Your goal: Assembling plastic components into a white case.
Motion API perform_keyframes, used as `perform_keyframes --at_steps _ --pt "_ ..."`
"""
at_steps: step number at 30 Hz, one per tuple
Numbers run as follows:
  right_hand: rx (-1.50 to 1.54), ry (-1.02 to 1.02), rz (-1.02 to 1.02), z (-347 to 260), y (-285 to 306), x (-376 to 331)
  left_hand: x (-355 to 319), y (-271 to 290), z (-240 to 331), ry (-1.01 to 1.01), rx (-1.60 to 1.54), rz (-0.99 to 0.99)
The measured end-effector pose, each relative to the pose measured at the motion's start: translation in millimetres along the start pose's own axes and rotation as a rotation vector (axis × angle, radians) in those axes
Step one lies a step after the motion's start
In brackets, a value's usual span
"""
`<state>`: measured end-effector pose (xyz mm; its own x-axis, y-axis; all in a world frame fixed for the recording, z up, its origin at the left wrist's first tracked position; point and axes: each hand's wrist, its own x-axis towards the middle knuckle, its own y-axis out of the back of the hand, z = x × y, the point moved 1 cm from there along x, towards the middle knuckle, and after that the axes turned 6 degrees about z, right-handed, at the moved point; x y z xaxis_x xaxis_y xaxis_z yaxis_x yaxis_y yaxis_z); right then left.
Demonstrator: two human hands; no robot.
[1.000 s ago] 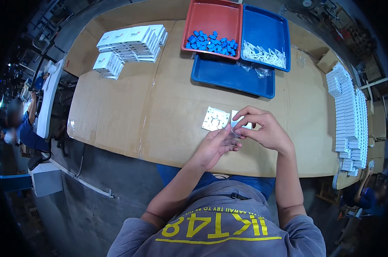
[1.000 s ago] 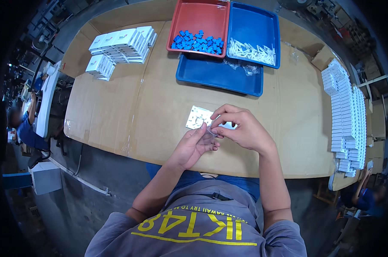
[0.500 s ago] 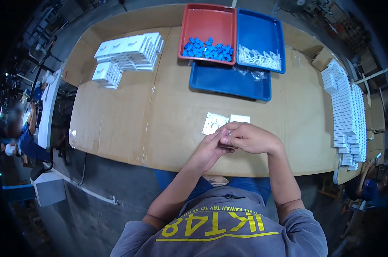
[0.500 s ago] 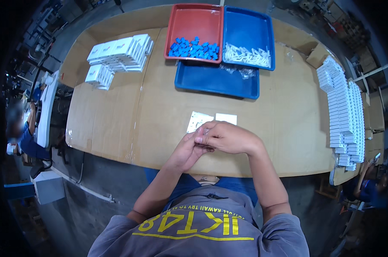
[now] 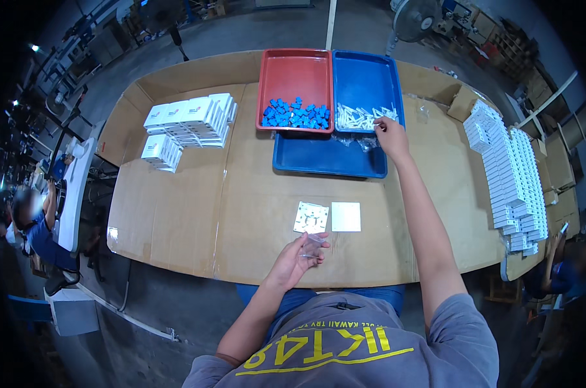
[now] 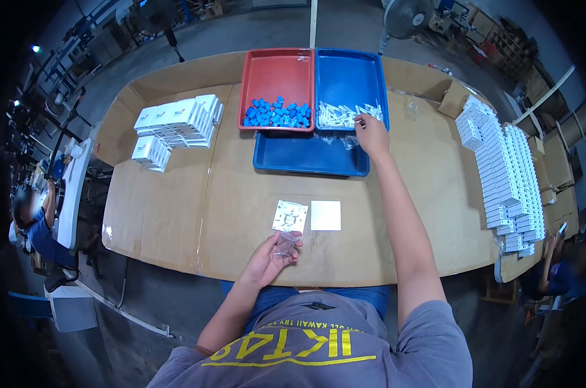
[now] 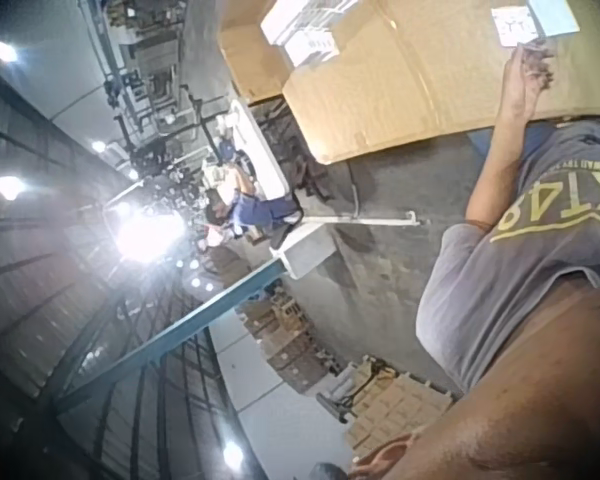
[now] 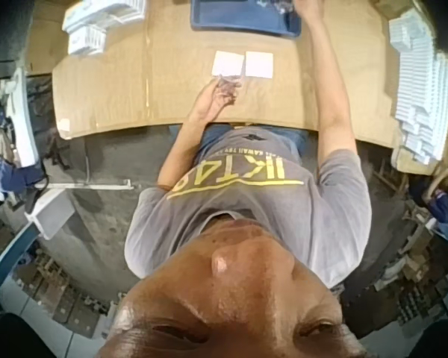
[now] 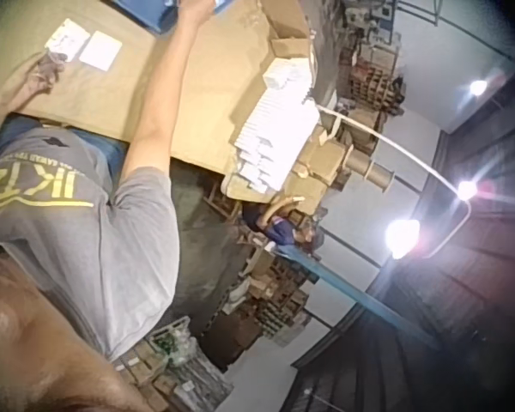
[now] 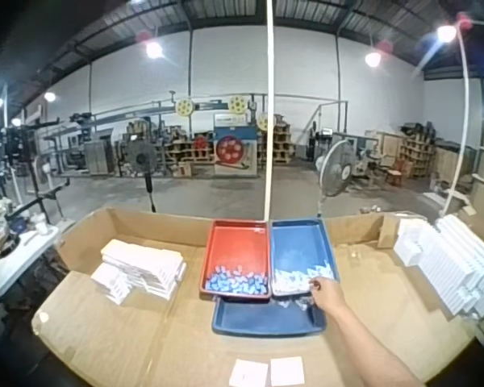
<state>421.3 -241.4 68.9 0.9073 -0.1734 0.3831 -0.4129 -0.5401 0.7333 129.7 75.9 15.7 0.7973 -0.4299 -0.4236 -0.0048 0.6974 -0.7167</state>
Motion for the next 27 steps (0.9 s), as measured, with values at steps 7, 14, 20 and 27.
perform_keyframes --at_steps 7,14,20,27 --pt "-0.417 -0.014 -0.155 -2 -43 41 -11 -10 -9 -0.029 0.029 0.027" --pt "-0.426 -0.122 -0.140 15 -55 55 -13 -15 -18 -0.021 0.019 0.038" --pt "0.342 -0.012 -0.098 32 -32 49 -10 -15 -21 -0.025 -0.046 -0.003" --pt "1.151 -0.407 -0.255 -38 39 -45 1 -24 -13 -0.048 -0.162 -0.011"
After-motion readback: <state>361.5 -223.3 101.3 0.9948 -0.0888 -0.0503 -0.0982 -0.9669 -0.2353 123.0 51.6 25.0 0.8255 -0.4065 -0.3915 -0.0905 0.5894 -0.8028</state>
